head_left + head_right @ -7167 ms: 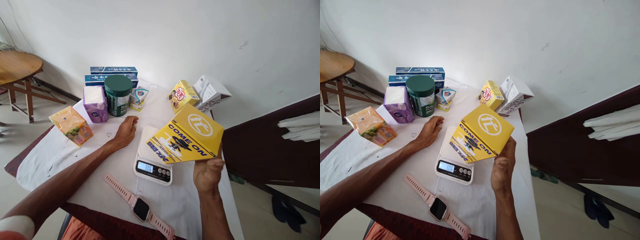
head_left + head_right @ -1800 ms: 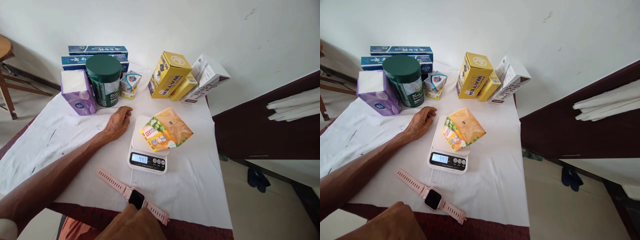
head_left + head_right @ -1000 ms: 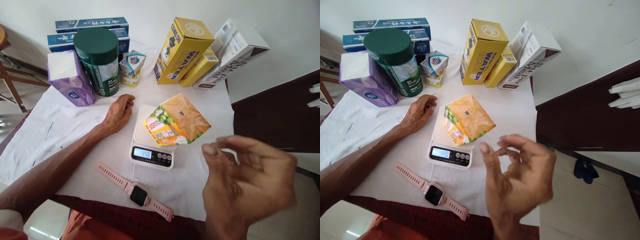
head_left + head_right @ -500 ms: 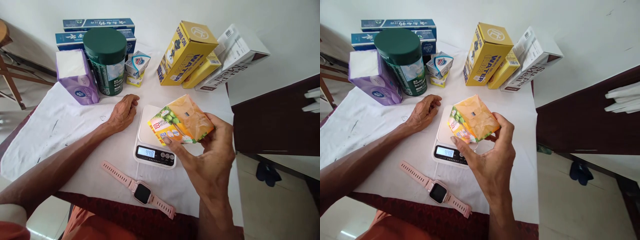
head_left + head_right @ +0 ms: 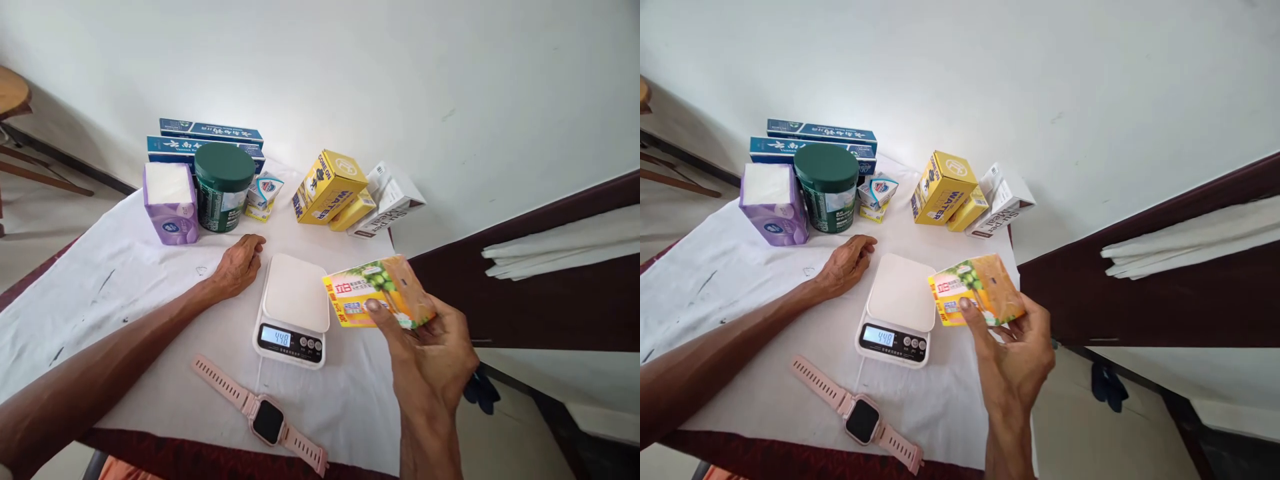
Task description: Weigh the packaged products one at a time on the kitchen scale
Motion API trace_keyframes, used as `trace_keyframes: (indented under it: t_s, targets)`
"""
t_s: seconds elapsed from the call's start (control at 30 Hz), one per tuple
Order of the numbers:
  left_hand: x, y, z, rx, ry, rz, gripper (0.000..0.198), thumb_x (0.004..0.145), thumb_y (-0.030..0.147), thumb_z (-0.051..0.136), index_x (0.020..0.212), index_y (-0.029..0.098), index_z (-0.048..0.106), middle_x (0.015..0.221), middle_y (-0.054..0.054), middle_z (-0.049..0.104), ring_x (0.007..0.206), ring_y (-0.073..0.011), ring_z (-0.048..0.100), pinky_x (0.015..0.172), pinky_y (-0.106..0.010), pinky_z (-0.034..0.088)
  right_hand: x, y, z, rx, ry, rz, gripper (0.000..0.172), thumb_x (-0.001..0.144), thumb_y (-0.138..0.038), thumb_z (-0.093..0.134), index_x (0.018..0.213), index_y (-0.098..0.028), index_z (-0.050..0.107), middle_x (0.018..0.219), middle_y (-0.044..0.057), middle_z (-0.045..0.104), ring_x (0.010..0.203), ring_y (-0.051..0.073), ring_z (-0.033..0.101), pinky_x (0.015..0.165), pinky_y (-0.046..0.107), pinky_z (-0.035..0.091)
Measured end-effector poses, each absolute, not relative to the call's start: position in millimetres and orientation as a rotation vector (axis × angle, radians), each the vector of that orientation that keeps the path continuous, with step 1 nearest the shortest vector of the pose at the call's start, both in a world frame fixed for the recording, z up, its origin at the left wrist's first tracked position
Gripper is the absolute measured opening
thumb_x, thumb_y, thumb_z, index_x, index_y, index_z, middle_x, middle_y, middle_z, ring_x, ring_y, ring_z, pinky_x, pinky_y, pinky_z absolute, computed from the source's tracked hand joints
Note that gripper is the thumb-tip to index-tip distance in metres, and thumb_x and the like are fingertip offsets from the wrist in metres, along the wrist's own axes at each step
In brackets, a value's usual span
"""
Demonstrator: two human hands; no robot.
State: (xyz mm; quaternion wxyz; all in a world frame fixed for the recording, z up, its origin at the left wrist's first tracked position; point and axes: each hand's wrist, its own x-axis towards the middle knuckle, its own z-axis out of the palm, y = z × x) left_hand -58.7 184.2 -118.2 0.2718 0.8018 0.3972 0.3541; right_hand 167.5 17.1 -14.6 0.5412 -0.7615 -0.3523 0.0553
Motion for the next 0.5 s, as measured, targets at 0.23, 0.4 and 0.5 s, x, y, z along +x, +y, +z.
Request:
trace_keyframes:
  t_s: [0.23, 0.4, 0.5]
  targets:
    - [-60.0, 183.7, -118.8, 2.157, 1.046, 0.992, 0.036, 0.086, 0.008, 0.045, 0.120, 0.015, 0.056, 0.105, -0.010, 0.066, 0.091, -0.0210, 0.065, 0.087, -0.038, 0.055, 241.9, 58.3, -27.1, -2.062, -0.734, -0.145, 0.073, 0.056, -0.055, 0.088, 0.113, -0.016, 0.064, 0.104, 0.011, 0.075, 0.092, 0.031, 0.072, 0.087, 0.048, 0.058]
    - [-59.9, 183.8, -119.2, 2.148, 1.047, 1.007, 0.036, 0.086, 0.011, 0.045, 0.120, 0.013, 0.056, 0.105, -0.011, 0.066, 0.086, -0.0214, 0.064, 0.082, -0.039, 0.055, 290.1, 106.1, -37.7, -2.153, -0.610, -0.253, 0.060, 0.056, -0.045, 0.087, 0.103, -0.019, 0.061, 0.105, 0.014, 0.073, 0.103, 0.035, 0.069, 0.097, 0.050, 0.052]
    - [-59.8, 183.9, -118.1, 2.152, 1.053, 1.008, 0.035, 0.086, 0.012, 0.045, 0.120, 0.015, 0.056, 0.106, -0.010, 0.067, 0.085, -0.0209, 0.065, 0.081, -0.039, 0.055, 304.7, 130.5, -44.0, -2.193, -0.556, -0.239, 0.057, 0.057, -0.043, 0.089, 0.100, -0.021, 0.059, 0.103, 0.013, 0.073, 0.103, 0.035, 0.068, 0.096, 0.050, 0.052]
